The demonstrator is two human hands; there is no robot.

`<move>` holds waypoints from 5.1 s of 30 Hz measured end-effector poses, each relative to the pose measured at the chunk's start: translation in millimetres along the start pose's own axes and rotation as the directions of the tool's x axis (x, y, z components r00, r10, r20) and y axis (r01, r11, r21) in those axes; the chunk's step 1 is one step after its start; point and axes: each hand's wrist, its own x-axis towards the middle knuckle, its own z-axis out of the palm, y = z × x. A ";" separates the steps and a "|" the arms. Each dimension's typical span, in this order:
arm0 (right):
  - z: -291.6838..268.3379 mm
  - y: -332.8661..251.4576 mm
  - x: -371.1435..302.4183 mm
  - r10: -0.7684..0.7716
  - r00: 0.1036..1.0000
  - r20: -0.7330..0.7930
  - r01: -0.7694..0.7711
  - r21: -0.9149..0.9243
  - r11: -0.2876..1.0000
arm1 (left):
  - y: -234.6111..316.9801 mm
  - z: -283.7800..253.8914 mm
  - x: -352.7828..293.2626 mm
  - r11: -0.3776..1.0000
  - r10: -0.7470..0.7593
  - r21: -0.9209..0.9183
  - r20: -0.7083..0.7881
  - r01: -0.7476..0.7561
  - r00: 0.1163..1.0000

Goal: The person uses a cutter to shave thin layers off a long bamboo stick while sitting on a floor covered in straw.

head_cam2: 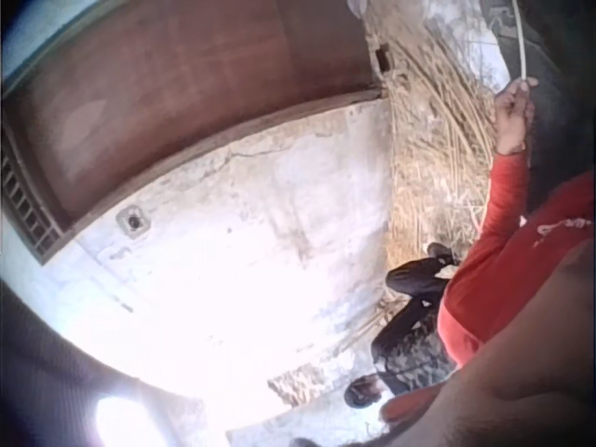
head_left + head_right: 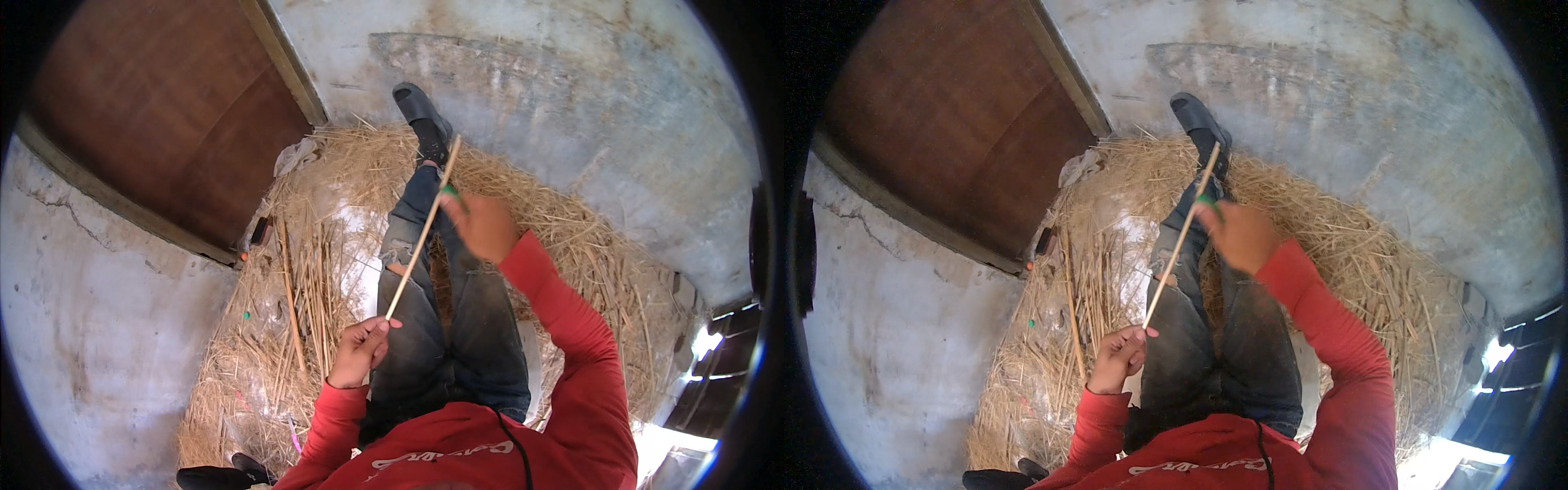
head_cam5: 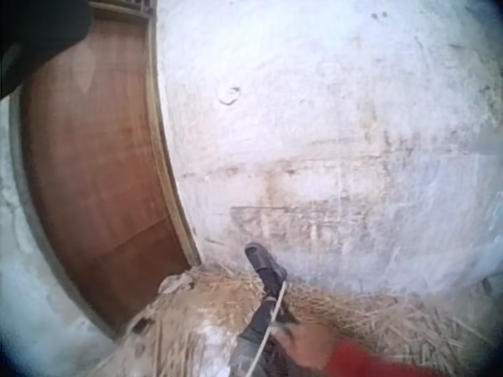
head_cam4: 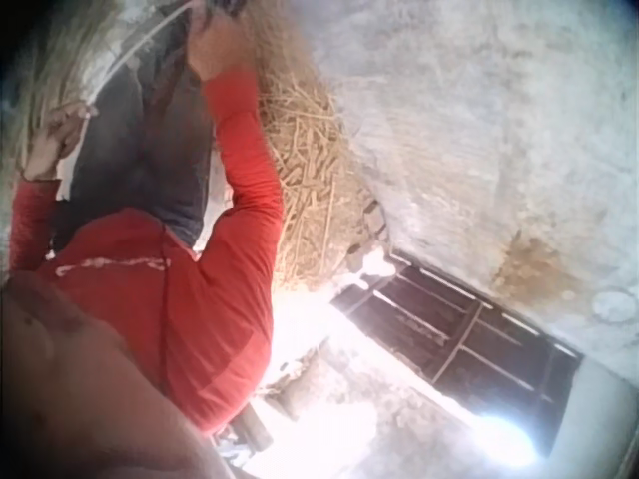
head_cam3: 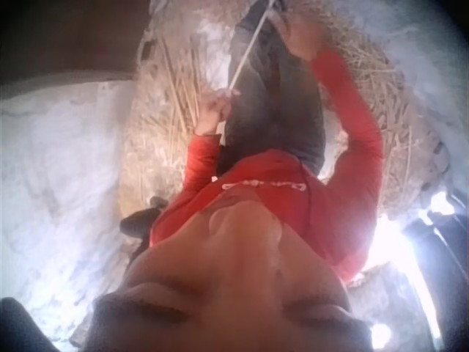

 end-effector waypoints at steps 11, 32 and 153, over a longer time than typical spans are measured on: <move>21.7 -2.8 -19.8 0.053 0.998 -0.031 -0.052 0.048 0.997 | -2.2 2.5 3.8 0.997 -0.068 -0.029 0.044 0.069 0.997; 48.8 -43.7 -104.1 -0.162 0.938 0.307 0.182 -0.035 0.983 | 3.2 11.9 19.3 0.967 -0.113 -0.226 0.047 0.120 0.993; -41.2 -36.7 -0.9 0.104 0.985 -0.136 0.104 0.958 0.269 | 82.9 44.0 12.4 -0.040 0.950 0.905 0.167 -0.425 0.265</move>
